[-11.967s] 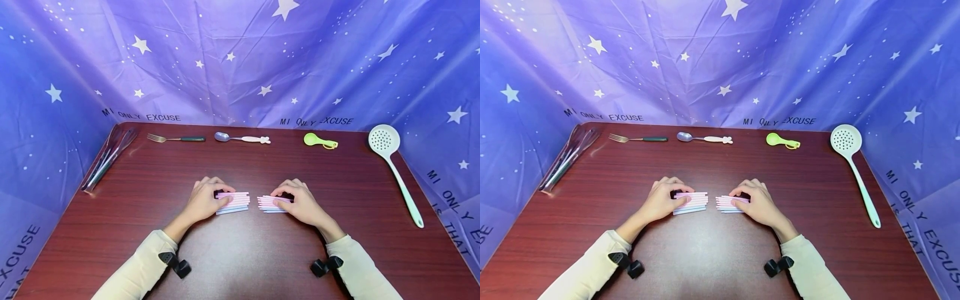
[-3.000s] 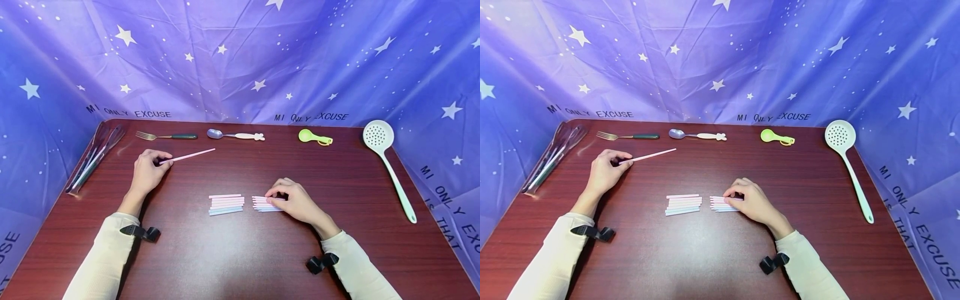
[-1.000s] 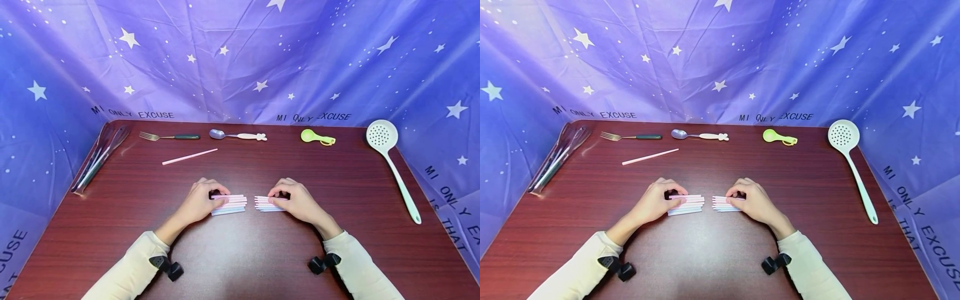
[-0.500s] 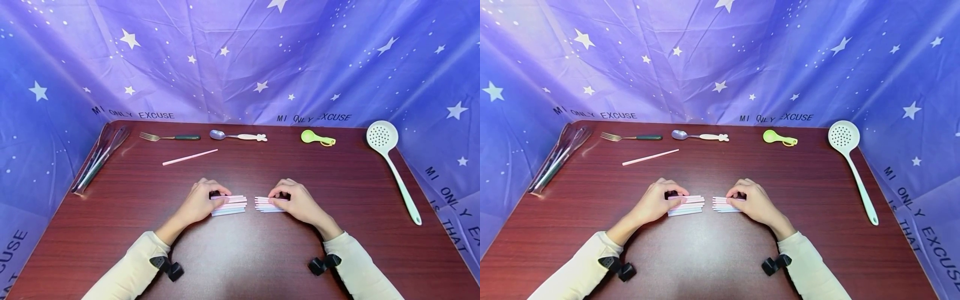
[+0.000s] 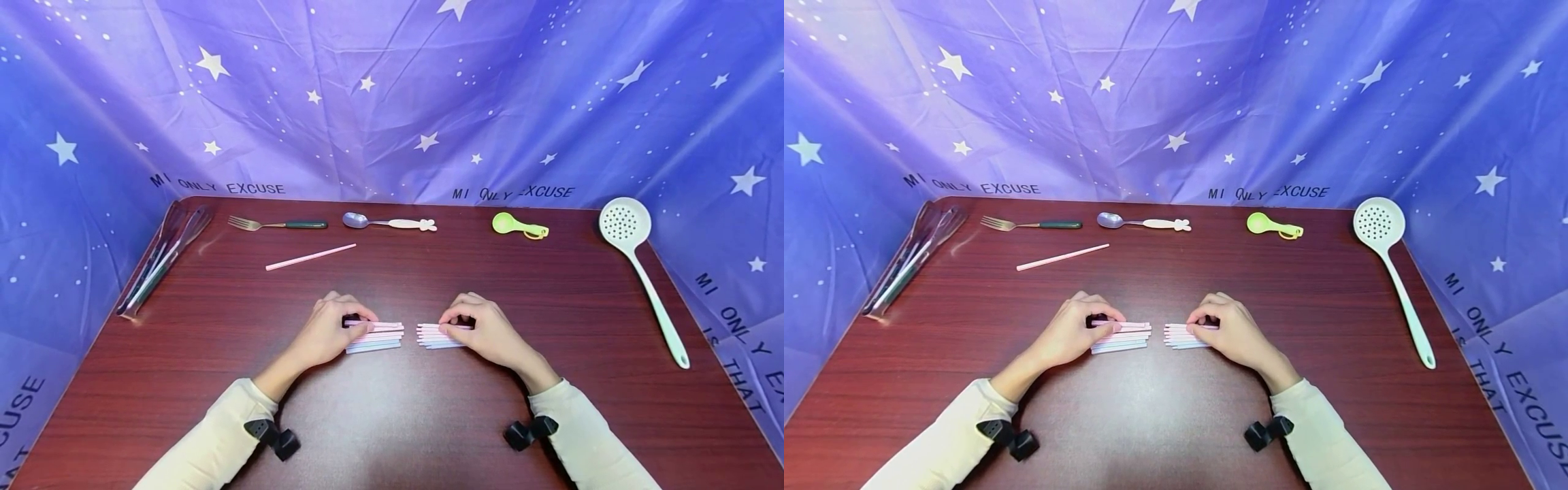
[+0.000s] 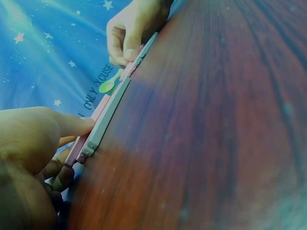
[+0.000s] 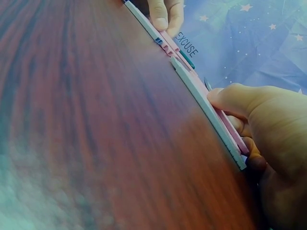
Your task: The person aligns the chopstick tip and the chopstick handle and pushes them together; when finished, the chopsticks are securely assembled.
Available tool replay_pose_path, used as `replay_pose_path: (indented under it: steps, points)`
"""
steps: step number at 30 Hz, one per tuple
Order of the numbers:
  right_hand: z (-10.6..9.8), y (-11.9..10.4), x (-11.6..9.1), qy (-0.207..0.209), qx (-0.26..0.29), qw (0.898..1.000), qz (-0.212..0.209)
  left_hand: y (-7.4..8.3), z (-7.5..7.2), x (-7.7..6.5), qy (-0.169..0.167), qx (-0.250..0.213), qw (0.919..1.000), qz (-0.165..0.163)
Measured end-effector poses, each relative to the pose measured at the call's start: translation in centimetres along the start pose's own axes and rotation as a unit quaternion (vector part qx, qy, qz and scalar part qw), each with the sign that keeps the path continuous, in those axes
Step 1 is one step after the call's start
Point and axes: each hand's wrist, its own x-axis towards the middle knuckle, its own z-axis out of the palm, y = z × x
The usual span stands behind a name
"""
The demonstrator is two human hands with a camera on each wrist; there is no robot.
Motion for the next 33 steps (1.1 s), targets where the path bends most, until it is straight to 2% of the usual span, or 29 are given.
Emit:
replay_pose_path:
  steps: [9, 16, 24, 33]
  points:
    - [0.0, -0.2, 0.0, 0.014, 0.046, 0.999, 0.004, 0.0, 0.0, 0.1, 0.001, -0.007, 1.0000, 0.003]
    - [-0.5, -1.2, 0.7, 0.022, 0.059, 0.998, 0.003, 0.9, -0.9, 0.3, 0.016, -0.032, 0.9994, -0.006]
    - [-1.0, -2.2, 2.1, 0.032, 0.066, 0.997, -0.001, 1.8, -1.7, 1.3, 0.035, -0.047, 0.9981, 0.018]
    - [-0.9, -2.6, 2.3, 0.029, 0.079, 0.996, 0.002, 1.8, -1.1, 1.3, 0.026, -0.053, 0.9981, 0.014]
